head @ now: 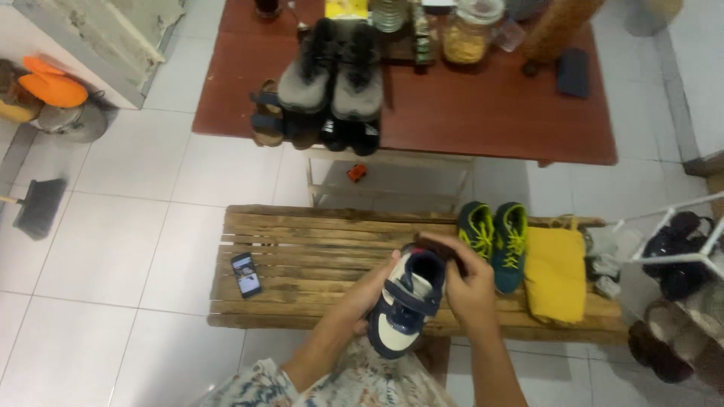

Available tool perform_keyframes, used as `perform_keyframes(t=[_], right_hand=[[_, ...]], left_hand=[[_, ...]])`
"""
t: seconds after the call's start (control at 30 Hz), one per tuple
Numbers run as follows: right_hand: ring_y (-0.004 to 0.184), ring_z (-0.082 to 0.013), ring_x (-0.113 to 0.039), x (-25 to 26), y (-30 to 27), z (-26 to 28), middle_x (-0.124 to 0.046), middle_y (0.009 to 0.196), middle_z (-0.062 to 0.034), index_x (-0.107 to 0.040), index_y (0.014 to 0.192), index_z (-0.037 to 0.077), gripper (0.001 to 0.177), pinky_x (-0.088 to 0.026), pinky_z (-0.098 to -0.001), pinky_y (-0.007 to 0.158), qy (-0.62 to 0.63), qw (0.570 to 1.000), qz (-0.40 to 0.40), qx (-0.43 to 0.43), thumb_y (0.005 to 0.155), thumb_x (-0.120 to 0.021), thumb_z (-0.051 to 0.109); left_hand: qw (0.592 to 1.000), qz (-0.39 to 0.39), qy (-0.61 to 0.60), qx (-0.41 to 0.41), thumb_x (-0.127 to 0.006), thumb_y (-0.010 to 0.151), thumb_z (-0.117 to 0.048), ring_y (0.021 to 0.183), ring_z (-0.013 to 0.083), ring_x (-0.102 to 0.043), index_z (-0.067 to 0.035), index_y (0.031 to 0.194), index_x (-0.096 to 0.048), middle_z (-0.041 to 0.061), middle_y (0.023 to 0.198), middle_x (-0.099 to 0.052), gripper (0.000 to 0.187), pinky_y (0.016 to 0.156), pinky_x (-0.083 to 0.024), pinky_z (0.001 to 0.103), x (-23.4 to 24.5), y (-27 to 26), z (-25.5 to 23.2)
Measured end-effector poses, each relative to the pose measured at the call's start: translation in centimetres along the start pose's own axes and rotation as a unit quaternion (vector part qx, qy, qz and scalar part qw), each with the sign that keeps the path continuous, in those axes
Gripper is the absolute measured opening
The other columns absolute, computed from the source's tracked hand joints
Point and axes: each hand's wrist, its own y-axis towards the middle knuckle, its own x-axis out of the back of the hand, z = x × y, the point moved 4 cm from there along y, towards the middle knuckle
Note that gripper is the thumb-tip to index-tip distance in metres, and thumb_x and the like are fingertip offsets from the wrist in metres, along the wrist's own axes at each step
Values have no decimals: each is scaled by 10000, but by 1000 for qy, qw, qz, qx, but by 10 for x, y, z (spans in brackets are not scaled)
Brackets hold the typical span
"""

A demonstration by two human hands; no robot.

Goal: Polishing and cleaning various pairs of shoes using a cloth.

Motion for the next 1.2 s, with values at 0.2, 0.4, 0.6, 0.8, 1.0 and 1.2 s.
perform_keyframes(t=[0.2,0.4,0.6,0.8,1.0,1.2], right_hand=[[1235,-265,-679,90,-78,9,-739,1257,-171,-713,1167,-14,284,-490,-357,1131,59,993,-94,-43,999,-487,21],[1127,-234,-742,181,-117,-30,-819,1077,-128,-790,977,1,316,-573,-337,1004,6,996,-45,-76,870,-504,-79],[1020,-283,-716,221,-162,-34,-771,1063,-90,-760,977,93,318,-540,-434,967,-298,948,-45,106,765,-548,-14],[955,-310,-754,277,-190,-81,-785,923,-116,-722,832,45,185,-577,-452,920,-30,990,-75,118,803,-553,-25],[997,-338,-737,294,-194,-69,-772,968,-187,-737,870,-28,221,-577,-439,959,115,973,-200,-12,872,-517,-17],[851,-240,-727,307,-191,-49,-761,840,-92,-728,757,41,305,-567,-334,765,-157,976,-148,-19,792,-447,-72]], left_hand=[[987,3,159,-22,-592,906,-465,1074,166,-655,-160,1402,-596,71,1269,-685,582,892,-527,283,-74,-12,34],[885,137,436,-90,-423,1001,-458,1375,195,-456,-208,1486,-423,64,1509,-485,545,1146,-398,396,-134,8,123],[911,85,397,-70,-443,1013,-445,1324,88,-522,-191,1433,-548,11,1451,-608,502,1130,-367,251,-153,51,207],[923,98,373,6,-451,1020,-430,1211,71,-565,-167,1446,-572,-17,1387,-639,515,1047,-422,209,-177,44,244],[933,161,323,0,-442,994,-491,1217,120,-571,-115,1450,-531,49,1404,-614,598,1030,-476,263,-207,47,248],[867,197,455,-49,-431,1033,-424,1300,108,-521,-131,1461,-533,29,1443,-596,529,1115,-374,258,-216,75,262]])
